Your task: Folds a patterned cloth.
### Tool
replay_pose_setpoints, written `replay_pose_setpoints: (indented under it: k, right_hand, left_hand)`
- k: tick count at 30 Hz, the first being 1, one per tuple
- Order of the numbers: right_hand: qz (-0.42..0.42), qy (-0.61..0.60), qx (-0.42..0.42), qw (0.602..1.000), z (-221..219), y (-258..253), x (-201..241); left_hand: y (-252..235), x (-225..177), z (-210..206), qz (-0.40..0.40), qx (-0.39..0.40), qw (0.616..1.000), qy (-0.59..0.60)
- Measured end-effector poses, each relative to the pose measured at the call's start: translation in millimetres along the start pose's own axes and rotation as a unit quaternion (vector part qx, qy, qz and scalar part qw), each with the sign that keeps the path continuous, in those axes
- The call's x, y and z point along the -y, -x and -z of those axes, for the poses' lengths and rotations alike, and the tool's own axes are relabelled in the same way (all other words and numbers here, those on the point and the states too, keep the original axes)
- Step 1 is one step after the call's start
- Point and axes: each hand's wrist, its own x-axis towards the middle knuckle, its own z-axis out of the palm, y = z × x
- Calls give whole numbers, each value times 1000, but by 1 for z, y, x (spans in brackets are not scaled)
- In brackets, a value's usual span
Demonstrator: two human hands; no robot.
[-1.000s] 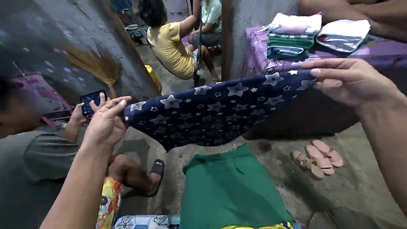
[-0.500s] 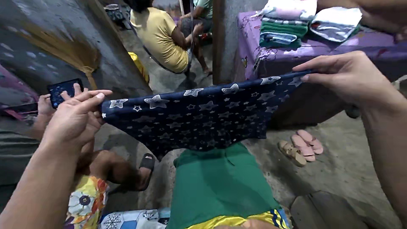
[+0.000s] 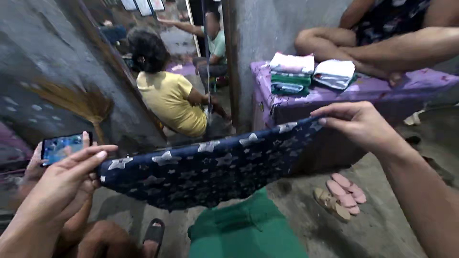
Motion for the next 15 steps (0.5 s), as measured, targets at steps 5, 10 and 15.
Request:
replay_pose_setpoints:
  k: [5, 10, 15]
  right_hand:
    - [21, 2, -47, 999, 17, 6, 16]
    - [23, -2, -57, 998, 15, 2, 24]
    - [2, -14, -38, 999, 5, -3, 11]
  left_hand:
    - [30, -34, -3, -35, -10, 991, 129]
    - [48, -37, -10, -28, -36, 981, 189]
    - [35, -8, 7, -52, 69, 994, 71]
